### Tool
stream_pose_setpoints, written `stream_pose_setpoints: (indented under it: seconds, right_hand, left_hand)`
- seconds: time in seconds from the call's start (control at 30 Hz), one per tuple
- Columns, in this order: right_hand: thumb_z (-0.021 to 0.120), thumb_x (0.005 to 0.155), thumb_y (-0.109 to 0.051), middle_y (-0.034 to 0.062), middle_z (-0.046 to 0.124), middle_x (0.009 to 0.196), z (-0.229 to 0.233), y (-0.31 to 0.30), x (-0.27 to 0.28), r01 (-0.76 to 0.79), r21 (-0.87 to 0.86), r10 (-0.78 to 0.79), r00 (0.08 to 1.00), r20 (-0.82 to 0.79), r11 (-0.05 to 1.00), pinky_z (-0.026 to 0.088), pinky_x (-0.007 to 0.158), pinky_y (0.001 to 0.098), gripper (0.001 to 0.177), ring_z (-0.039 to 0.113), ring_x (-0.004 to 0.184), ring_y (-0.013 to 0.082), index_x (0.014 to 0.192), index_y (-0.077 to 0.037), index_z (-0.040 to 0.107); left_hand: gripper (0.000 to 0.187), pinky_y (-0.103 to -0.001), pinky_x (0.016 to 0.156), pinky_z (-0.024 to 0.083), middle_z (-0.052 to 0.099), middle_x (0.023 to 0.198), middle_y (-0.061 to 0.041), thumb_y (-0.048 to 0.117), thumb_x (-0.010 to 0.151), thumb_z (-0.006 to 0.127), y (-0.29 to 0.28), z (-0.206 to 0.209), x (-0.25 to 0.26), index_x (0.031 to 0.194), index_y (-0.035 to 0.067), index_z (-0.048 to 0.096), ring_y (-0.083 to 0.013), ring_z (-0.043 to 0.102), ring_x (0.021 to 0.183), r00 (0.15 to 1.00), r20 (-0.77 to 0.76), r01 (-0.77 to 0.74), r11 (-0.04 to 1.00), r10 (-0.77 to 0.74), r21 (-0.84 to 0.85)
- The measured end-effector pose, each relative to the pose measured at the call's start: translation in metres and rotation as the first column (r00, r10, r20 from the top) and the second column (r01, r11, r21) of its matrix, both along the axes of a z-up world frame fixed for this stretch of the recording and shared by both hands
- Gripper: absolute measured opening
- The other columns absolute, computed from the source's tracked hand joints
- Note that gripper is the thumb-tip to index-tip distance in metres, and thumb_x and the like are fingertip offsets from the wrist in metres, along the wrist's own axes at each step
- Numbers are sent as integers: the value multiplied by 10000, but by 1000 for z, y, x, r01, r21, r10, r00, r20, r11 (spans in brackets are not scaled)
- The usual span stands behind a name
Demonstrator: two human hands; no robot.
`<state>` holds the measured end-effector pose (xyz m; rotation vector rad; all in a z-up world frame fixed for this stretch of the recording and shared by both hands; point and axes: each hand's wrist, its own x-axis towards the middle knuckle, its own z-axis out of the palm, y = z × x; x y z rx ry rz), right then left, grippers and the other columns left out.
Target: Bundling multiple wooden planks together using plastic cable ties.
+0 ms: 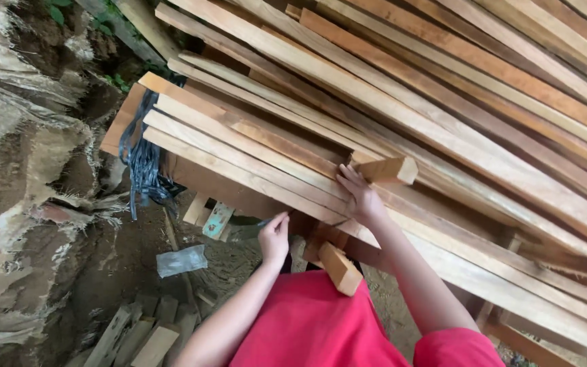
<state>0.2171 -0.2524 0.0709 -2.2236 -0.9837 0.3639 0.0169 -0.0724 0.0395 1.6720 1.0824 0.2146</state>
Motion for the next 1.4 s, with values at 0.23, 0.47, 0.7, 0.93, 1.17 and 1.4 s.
stream_pose_setpoints:
  seconds: [0.23, 0.47, 0.7, 0.93, 1.17, 1.4]
  right_hand:
    - [517, 855, 87, 95, 549, 1539, -6, -8, 6, -2, 52, 0, 999, 45, 999, 395, 1150, 486, 541, 502, 1387, 352, 1345, -83, 672]
    - [625, 957, -88, 61, 617, 1469, -39, -4, 5, 58, 158, -77, 991, 113, 986, 432, 1140, 439, 341, 551, 1363, 279, 1275, -152, 732]
    - [551, 1019, -132, 110, 579, 1502, -41, -8, 5, -19, 237, -17, 989, 149, 971, 439, 1113, 503, 376, 522, 1381, 339, 1379, -111, 659]
    - [661, 969, -130, 53, 626, 1462, -41, -5, 5, 28, 239, -64, 987, 145, 971, 439, 1125, 487, 271, 546, 1371, 318, 1221, -135, 760]
    - [598, 1009, -162, 53, 726, 1268, 7, 30, 14, 147, 278, -129, 988, -81, 949, 510, 1074, 442, 268, 650, 1233, 276, 1241, -154, 733]
    - [563, 1048, -355, -7, 772, 947, -17, 46, 39, 268, 100, -253, 957, -145, 958, 597, 890, 367, 189, 747, 980, 212, 1106, -273, 724]
  left_hand:
    - [205, -394, 760, 618, 791, 1019, -150, 164, 946, 713, 1, 34, -4, 1122, 141, 816, -298, 755, 944, 1000, 0, -14, 997, 14, -75]
    - [223, -362, 799, 633, 776, 1077, -178, 167, 991, 654, -9, 35, 14, 1164, 118, 786, -285, 754, 962, 994, -33, -111, 977, 106, -181]
    - [610, -287, 807, 607, 694, 1085, -209, 102, 930, 757, -29, 17, 24, 1423, -18, 418, -223, 709, 975, 863, 68, -426, 793, 501, -435]
    - [707, -309, 952, 526, 674, 1290, -177, 145, 984, 725, -30, 49, 37, 1516, -16, 289, -207, 625, 1243, 864, -5, -435, 741, 503, -511]
    - [201, -258, 858, 555, 762, 1139, -122, 190, 1036, 650, -31, 49, 23, 1154, 32, 681, -158, 671, 1083, 935, 34, -314, 867, 354, -386]
    - [124, -309, 892, 566, 799, 974, -94, 152, 1033, 647, -38, 95, 25, 947, 68, 679, -161, 729, 1047, 985, 162, -51, 996, 62, -68]
